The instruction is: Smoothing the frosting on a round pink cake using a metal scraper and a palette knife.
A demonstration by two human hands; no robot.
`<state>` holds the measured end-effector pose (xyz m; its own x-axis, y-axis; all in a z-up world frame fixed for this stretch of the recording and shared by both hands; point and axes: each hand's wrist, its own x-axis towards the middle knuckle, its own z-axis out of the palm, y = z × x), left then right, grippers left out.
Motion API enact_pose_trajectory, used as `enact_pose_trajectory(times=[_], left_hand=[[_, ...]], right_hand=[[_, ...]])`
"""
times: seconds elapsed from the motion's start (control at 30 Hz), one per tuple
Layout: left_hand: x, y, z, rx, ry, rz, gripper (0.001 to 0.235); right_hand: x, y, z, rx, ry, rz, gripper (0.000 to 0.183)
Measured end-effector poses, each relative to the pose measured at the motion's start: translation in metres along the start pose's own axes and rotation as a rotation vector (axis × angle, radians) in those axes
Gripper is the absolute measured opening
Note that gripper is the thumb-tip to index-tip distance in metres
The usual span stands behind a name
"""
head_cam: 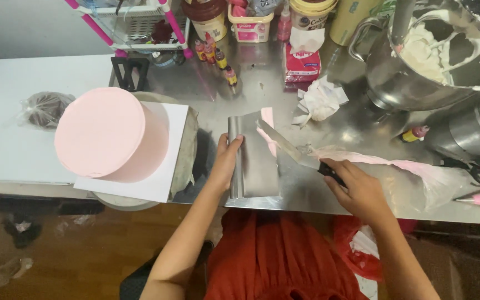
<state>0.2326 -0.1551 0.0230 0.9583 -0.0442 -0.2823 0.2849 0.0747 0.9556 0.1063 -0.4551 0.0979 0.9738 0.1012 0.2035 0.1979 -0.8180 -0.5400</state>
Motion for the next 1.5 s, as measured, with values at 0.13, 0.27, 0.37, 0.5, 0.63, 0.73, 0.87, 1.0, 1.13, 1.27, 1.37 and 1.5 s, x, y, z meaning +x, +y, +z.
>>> enact_pose_trajectory(times=[0.13,0.27,0.37,0.5,0.63,0.73,0.87,1.0,1.13,1.27,1.37,1.5], left_hand=[[0.001,0.006,-0.007,-0.002,-0.02,-0.022,0.045],[0.004,-0.004,-0.008,-0.053,-0.071,-0.083,0.045],[0.006,-0.019,-0.009,-0.099,-0.086,-0.105,0.044],[-0.009,-0.005,0.006,-0.178,-0.145,-0.143,0.043],[-0.025,0.008,0.022,-0.118,-0.177,-0.197,0.046],[-0.024,0.005,0.02,-0.08,-0.196,-0.205,0.05],[-0.009,-0.004,0.003,-0.113,-0.097,-0.214,0.054],[-0.014,0.013,-0.003,-0.166,-0.095,-0.224,0.047],[-0.016,0.004,-0.001,-0.311,-0.147,-0.222,0.037],[-0.03,0.003,0.018,-0.323,-0.146,-0.303,0.031],[-0.037,-0.003,0.029,-0.315,-0.166,-0.353,0.03],[-0.041,-0.003,0.036,-0.411,-0.179,-0.454,0.027]], right_hand=[[-0.021,0.0,-0.018,-0.071,-0.038,0.04,0.041],[-0.04,0.011,-0.03,-0.098,-0.111,0.16,0.04],[-0.055,0.035,-0.017,0.18,-0.068,0.161,0.036],[-0.057,0.037,0.018,0.501,0.078,0.097,0.034],[-0.023,-0.018,0.02,0.393,0.182,0.069,0.037],[-0.017,-0.029,0.015,0.442,0.147,-0.004,0.037],[-0.032,-0.026,-0.008,0.303,0.073,0.032,0.04],[-0.057,-0.006,-0.027,0.135,-0.096,0.255,0.044],[-0.063,-0.003,-0.017,0.27,0.026,0.259,0.036],[-0.044,-0.027,0.001,0.352,0.25,0.06,0.04],[-0.029,-0.042,0.012,0.276,0.352,-0.009,0.041],[-0.024,-0.047,0.018,0.162,0.396,0.07,0.043]])
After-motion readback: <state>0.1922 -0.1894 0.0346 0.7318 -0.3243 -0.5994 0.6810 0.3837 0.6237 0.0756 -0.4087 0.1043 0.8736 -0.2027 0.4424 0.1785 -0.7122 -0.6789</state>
